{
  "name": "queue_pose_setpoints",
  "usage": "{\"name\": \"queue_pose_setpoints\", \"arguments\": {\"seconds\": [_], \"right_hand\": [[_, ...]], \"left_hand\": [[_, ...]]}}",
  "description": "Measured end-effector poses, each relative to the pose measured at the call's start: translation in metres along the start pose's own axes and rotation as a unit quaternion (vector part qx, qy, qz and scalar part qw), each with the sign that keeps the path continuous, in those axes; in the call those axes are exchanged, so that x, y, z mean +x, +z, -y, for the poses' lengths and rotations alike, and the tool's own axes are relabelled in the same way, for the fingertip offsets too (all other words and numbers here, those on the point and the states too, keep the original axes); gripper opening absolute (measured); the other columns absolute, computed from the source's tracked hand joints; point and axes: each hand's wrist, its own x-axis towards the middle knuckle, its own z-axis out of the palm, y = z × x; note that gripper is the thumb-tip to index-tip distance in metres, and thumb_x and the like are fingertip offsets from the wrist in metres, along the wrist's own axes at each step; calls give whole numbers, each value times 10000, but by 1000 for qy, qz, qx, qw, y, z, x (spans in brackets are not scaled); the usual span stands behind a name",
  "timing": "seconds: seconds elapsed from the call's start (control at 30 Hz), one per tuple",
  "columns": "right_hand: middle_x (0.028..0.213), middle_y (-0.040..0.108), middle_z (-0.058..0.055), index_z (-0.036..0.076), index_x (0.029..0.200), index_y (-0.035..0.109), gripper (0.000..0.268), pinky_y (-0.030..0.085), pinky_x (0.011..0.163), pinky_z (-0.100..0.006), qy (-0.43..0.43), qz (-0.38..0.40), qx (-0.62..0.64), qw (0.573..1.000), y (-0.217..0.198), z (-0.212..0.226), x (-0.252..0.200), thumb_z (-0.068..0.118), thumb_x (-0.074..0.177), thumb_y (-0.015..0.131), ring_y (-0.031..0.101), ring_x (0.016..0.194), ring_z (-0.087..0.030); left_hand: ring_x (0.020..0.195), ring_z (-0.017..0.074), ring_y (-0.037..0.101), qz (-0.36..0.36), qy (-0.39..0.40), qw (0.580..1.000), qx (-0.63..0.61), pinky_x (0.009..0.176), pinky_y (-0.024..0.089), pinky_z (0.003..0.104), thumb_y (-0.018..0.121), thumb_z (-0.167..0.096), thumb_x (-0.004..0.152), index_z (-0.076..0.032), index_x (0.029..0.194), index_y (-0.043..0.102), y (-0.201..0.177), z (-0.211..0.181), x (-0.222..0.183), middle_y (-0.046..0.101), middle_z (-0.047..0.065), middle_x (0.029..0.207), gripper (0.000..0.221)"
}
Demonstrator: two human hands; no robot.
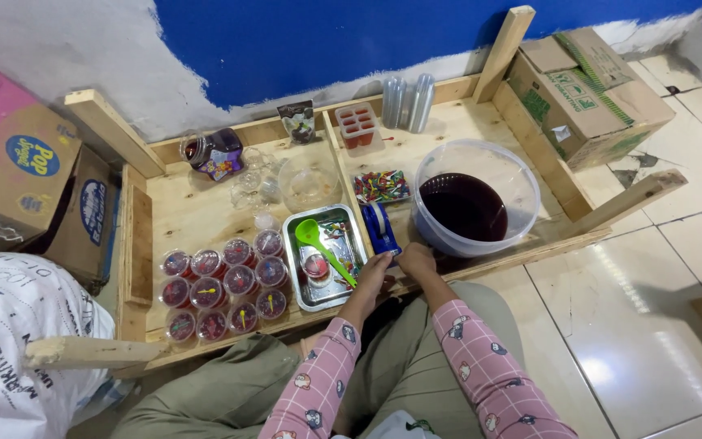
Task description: The person fills small plastic cups with a dark liquid from a large container, places lids on the cups, and organizes them in a tray.
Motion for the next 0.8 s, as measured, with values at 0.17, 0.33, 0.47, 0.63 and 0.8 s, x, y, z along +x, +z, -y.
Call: {"name": "queue_pose_setpoints", "arguments": {"seconds": [0.17,0.33,0.47,0.63,0.8], "right_hand": [[1139,742,-270,-61,1154,734,431,567,983,-479,-15,2,-30,999,5,-2,6,301,932,664,689,1175,-386],[1156,743,-252,-36,1127,757,435,559,981,-492,-30,16,-49,998,0,1,-5,321,892,677,678,1191,-377],[1154,751,-231,13,1100,775,392,562,973,-505,-44,23,-31,998,10,-7,7,289,906,577,679,1188,-386],[1017,781,-192,115,988,822,308,591,895,-507,-108,-21,-15,994,18,-1,5,313,886,608,724,1062,-402],[964,766,-172,93,975,789,136,580,864,-489,-269,-34,99,957,19,41,-32,198,925,717,718,1010,-391]], "left_hand": [[910,344,744,15,1,1000,-13,612,633,398,698,-496,930,-136,1347,652,-1,-7,-10,642,210,1299,552],[883,322,746,18,10,999,-33,625,638,386,699,-459,943,-114,1333,657,-1,-8,-11,646,206,1268,523],[898,311,727,-8,33,997,-62,683,633,384,723,-323,921,-98,1298,687,-10,-11,-20,646,220,1247,441],[992,311,711,-32,115,993,-14,807,616,359,768,-121,875,-86,1273,703,-38,-2,2,702,194,1168,404],[793,174,733,-117,114,984,69,717,618,291,823,-286,836,-216,1166,773,-72,-9,-7,764,56,1009,341]]}}
